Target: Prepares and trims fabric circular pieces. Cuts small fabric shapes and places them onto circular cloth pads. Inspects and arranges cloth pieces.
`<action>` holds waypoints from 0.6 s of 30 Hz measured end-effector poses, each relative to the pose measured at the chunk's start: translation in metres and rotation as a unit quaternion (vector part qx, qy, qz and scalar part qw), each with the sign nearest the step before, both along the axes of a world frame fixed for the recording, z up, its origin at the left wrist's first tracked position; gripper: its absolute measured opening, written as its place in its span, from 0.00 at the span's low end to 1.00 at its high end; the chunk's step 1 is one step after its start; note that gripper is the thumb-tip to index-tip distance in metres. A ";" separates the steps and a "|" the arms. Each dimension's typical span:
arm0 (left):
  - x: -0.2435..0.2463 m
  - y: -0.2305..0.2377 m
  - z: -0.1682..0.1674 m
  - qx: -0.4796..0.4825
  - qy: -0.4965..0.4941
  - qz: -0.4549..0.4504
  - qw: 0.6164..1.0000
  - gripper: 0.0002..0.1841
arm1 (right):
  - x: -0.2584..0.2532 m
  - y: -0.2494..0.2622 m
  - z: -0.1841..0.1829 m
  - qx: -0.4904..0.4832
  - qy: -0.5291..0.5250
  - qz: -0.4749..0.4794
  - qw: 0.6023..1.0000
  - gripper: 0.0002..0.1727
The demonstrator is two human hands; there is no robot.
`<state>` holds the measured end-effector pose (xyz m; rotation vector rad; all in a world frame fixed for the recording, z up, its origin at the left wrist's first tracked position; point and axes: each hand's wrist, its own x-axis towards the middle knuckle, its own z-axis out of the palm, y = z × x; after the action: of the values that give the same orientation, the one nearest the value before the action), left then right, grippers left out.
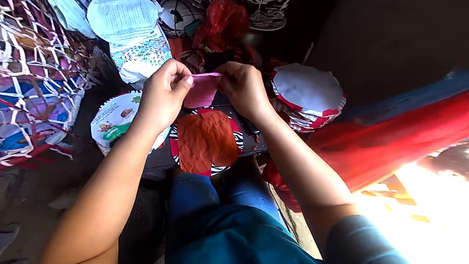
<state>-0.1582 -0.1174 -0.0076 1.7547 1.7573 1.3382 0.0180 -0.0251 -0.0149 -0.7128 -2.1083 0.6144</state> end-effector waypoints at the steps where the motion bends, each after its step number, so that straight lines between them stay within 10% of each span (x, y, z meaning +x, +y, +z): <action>1: 0.000 -0.006 -0.006 0.004 0.022 -0.002 1.000 0.11 | 0.003 -0.005 -0.008 0.011 0.004 0.003 1.000 0.11; 10: 0.035 -0.082 -0.121 0.001 0.079 0.000 0.997 0.11 | 0.045 -0.067 -0.100 0.047 -0.049 0.072 0.995 0.10; 18: 0.043 -0.092 -0.137 0.028 0.148 0.030 0.988 0.11 | 0.054 -0.077 -0.121 0.098 -0.060 0.062 0.991 0.11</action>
<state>-0.1147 -0.2096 -0.1447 2.0335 1.9570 1.2100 0.0724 -0.1018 -0.1360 -0.5231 -2.3005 0.4323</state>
